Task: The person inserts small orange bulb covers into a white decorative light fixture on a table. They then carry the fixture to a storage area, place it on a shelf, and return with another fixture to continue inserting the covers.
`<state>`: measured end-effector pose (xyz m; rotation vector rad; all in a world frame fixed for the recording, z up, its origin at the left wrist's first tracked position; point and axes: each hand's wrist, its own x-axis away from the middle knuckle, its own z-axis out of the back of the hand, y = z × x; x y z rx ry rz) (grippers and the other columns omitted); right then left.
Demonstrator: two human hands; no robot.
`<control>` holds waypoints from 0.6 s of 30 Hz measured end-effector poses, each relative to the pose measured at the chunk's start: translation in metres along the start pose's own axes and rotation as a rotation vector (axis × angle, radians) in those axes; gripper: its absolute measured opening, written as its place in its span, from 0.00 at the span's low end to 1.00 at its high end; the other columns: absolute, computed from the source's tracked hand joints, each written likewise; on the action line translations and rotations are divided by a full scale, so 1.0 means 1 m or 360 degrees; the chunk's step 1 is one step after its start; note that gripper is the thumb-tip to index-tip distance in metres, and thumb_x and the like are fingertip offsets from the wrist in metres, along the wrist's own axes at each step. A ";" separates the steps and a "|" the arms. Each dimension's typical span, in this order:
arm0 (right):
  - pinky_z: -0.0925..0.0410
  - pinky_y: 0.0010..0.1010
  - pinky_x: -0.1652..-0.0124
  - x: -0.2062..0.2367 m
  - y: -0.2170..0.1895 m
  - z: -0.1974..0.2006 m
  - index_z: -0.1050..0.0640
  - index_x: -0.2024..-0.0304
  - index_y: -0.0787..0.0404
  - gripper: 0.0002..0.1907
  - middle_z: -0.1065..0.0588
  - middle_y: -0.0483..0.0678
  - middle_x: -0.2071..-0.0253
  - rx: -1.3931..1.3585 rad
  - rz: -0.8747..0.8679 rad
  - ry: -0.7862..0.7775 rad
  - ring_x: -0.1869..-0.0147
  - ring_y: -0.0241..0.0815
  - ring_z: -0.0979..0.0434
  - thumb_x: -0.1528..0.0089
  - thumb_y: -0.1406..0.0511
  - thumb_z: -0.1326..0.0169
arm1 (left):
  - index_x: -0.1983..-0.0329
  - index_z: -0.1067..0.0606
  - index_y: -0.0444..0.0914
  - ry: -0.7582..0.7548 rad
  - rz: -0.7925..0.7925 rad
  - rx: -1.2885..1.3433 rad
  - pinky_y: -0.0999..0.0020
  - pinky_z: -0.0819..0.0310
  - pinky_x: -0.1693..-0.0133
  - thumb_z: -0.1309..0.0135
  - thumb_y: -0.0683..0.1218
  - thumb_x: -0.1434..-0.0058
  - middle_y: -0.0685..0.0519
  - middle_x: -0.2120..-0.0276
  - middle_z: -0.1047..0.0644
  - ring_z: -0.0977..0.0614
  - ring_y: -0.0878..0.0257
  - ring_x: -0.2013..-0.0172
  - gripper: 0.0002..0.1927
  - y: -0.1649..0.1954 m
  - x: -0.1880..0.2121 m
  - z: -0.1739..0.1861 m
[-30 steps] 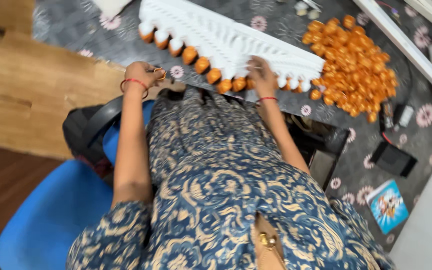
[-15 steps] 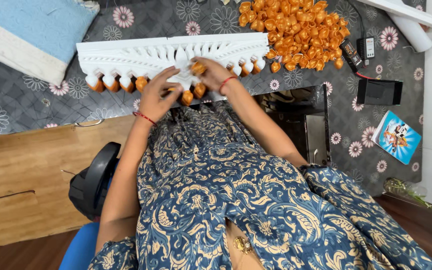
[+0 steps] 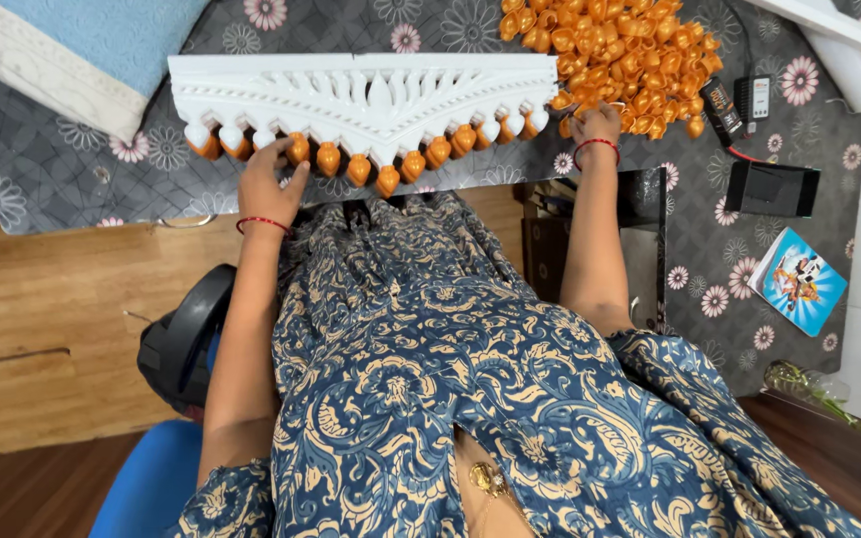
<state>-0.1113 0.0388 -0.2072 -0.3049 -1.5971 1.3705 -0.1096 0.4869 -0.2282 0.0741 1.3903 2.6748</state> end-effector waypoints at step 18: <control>0.24 0.33 0.57 -0.010 0.033 0.009 0.28 0.39 0.66 0.27 0.24 0.54 0.49 0.1078 0.1040 0.0496 0.52 0.46 0.18 0.40 0.71 0.37 | 0.49 0.22 0.34 -0.0252 0.0283 -0.1144 0.57 0.21 0.59 0.36 0.55 0.41 0.44 0.56 0.20 0.18 0.49 0.55 0.24 0.022 -0.032 -0.019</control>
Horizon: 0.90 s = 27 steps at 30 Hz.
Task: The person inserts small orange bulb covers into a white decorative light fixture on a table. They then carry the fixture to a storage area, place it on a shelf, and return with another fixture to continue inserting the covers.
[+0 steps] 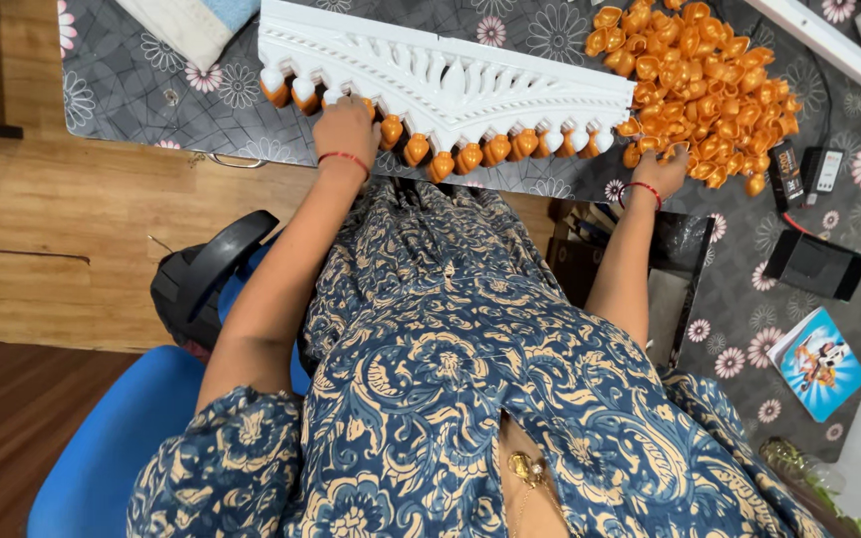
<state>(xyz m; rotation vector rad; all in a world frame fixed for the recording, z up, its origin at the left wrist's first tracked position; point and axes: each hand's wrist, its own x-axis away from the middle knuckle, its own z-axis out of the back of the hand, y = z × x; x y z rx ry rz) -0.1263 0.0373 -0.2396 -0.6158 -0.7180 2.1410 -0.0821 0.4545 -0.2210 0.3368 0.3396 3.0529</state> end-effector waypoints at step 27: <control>0.31 0.50 0.43 0.160 -0.159 -0.073 0.35 0.29 0.67 0.33 0.43 0.79 0.31 0.0663 0.1847 -0.1423 0.28 0.75 0.41 0.32 0.58 0.49 | 0.68 0.16 0.43 0.0093 0.0129 -0.0481 0.65 0.20 0.68 0.43 0.42 0.42 0.48 0.68 0.16 0.13 0.57 0.64 0.06 -0.005 -0.020 -0.017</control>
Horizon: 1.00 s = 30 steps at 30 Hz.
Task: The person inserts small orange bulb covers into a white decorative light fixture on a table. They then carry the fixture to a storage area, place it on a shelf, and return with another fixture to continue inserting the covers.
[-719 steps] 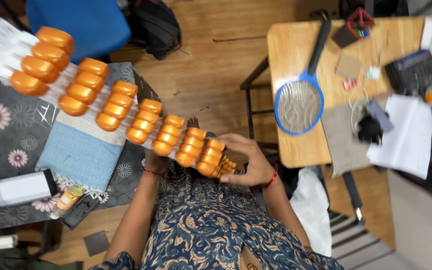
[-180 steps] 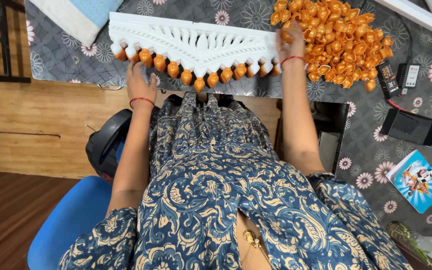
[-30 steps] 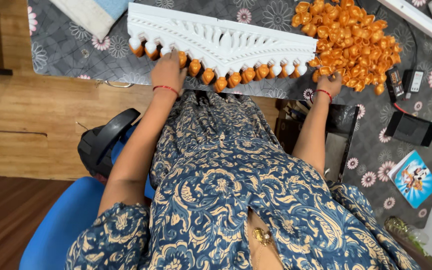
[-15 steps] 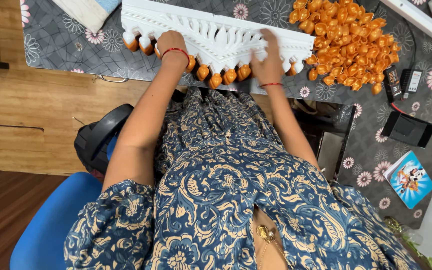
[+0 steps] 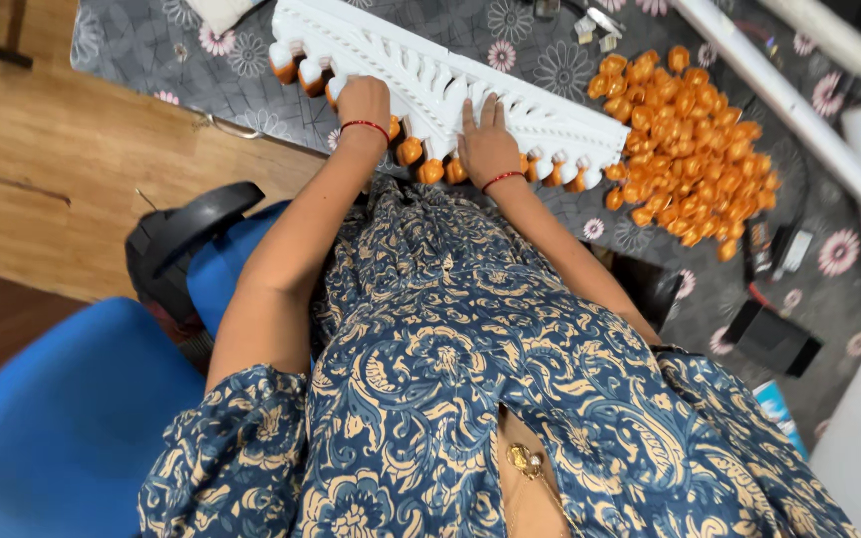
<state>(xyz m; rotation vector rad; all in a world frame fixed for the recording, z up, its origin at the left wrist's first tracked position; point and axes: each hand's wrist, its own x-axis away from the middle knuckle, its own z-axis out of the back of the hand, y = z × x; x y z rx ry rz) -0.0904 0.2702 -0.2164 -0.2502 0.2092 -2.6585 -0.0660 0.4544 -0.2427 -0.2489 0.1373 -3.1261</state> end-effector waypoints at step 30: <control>0.23 0.35 0.52 -0.026 0.050 0.010 0.22 0.48 0.60 0.29 0.20 0.52 0.52 -0.3250 -0.0676 -0.0983 0.50 0.47 0.18 0.35 0.47 0.59 | 0.31 0.33 0.42 0.0613 -0.0004 0.1541 0.57 0.22 0.59 0.31 0.59 0.45 0.46 0.55 0.19 0.16 0.49 0.58 0.41 0.096 0.058 0.021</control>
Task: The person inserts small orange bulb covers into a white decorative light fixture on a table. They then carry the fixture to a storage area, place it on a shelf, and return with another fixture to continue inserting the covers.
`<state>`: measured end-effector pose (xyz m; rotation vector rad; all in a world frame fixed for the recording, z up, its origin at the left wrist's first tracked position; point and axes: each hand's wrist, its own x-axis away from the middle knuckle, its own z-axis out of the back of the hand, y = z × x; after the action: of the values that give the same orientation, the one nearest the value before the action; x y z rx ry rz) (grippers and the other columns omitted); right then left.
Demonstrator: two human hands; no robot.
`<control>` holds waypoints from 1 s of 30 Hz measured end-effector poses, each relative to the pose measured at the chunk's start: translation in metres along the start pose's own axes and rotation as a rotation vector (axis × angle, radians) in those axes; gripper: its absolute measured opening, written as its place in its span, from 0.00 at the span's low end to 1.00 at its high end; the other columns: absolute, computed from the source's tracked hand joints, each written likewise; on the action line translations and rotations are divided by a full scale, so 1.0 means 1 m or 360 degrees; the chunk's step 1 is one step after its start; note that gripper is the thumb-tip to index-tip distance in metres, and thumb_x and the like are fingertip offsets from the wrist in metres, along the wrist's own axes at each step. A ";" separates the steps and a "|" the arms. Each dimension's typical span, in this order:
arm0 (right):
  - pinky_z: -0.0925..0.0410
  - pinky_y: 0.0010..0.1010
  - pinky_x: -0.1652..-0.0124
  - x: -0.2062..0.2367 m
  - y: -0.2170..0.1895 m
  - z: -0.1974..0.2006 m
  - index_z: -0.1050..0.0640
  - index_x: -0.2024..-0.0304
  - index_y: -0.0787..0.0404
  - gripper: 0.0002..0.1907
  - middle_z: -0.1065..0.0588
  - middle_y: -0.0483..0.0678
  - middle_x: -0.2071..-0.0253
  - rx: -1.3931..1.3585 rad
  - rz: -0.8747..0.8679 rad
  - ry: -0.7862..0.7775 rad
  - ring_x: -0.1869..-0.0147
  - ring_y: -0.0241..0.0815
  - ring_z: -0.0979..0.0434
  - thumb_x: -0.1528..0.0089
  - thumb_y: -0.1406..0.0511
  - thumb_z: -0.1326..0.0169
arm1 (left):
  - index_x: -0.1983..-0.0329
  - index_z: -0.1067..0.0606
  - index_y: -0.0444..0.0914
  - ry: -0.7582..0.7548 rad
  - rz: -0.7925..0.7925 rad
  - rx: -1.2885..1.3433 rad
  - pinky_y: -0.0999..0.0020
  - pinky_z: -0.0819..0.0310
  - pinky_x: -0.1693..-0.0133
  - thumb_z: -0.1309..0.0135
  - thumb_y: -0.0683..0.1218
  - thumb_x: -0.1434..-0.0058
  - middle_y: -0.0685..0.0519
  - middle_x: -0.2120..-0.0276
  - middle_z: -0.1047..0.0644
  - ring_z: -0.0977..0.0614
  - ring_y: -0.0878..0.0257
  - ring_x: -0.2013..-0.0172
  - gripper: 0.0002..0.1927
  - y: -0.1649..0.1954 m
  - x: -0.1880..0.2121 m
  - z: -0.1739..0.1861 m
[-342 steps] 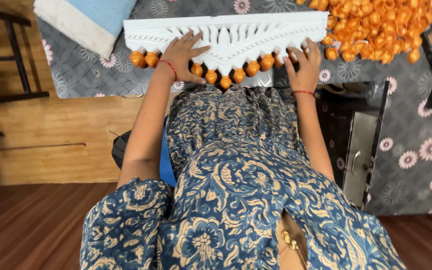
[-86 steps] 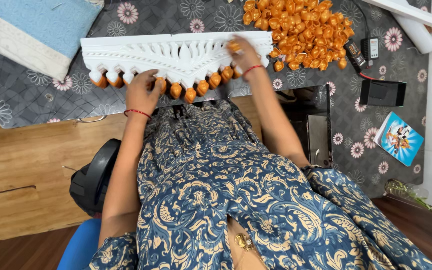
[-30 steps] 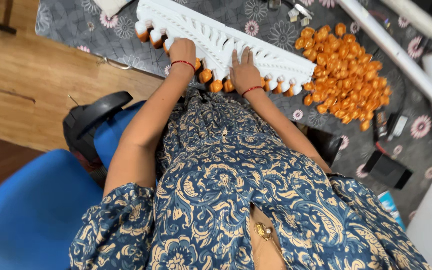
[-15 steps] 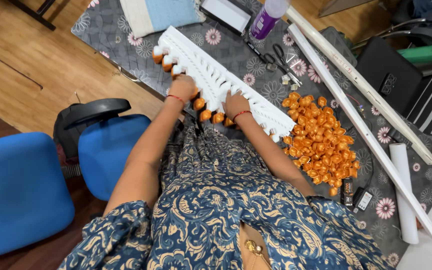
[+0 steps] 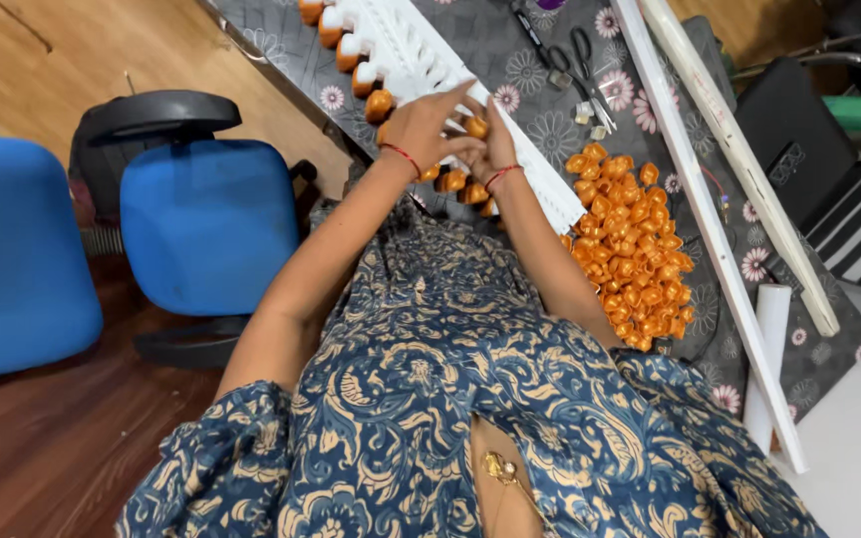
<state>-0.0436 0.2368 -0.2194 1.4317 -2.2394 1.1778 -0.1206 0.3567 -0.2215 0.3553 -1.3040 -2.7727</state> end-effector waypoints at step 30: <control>0.27 0.23 0.65 0.034 0.002 0.045 0.18 0.59 0.62 0.17 0.19 0.43 0.70 0.1777 0.0467 0.0217 0.69 0.31 0.19 0.37 0.54 0.38 | 0.44 0.28 0.32 -0.0030 0.0479 -0.1418 0.61 0.20 0.75 0.48 0.39 0.39 0.46 0.71 0.18 0.14 0.52 0.72 0.19 -0.039 -0.031 0.002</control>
<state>-0.0524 0.1826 -0.2301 1.1937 -1.7191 2.7759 -0.0893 0.3874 -0.2445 0.0583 -0.0219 -2.7355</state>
